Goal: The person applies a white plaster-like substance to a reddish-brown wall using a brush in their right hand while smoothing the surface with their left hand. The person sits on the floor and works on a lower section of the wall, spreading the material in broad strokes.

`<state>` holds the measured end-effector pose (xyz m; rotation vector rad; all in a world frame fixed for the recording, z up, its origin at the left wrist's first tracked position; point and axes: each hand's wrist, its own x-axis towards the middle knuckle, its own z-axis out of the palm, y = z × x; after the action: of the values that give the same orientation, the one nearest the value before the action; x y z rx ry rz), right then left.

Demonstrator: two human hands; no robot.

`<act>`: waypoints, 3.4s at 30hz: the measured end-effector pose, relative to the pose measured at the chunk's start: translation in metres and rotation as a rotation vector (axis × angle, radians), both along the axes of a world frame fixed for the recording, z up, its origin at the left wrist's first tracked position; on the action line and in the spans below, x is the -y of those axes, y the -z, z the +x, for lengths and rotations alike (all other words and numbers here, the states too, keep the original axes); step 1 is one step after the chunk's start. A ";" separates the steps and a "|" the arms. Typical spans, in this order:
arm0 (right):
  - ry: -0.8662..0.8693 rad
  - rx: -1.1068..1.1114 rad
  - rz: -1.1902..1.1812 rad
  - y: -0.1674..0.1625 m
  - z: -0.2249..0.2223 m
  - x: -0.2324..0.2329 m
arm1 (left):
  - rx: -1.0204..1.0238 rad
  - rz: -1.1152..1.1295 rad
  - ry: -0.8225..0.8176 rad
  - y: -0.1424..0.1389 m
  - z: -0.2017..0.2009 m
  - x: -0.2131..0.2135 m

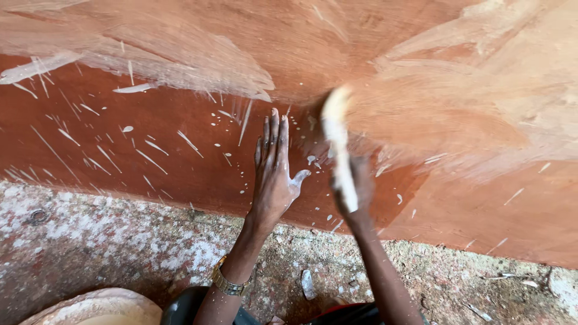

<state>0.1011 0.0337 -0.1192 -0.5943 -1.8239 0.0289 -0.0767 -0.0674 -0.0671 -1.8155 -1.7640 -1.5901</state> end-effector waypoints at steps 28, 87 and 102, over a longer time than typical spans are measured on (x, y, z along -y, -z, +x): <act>0.160 -0.062 0.304 -0.059 0.010 -0.011 | -0.090 0.073 -0.046 -0.050 -0.027 -0.008; 0.142 -0.278 0.143 -0.086 0.043 -0.012 | -0.143 0.071 -0.122 -0.036 -0.031 -0.018; -0.230 -0.468 0.025 -0.049 0.042 -0.029 | -0.080 0.078 -0.118 -0.038 -0.035 -0.013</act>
<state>0.1428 0.0623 -0.0699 -0.3217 -1.4236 0.2774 -0.1120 -0.0540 -0.0291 -1.6827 -1.7156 -1.4992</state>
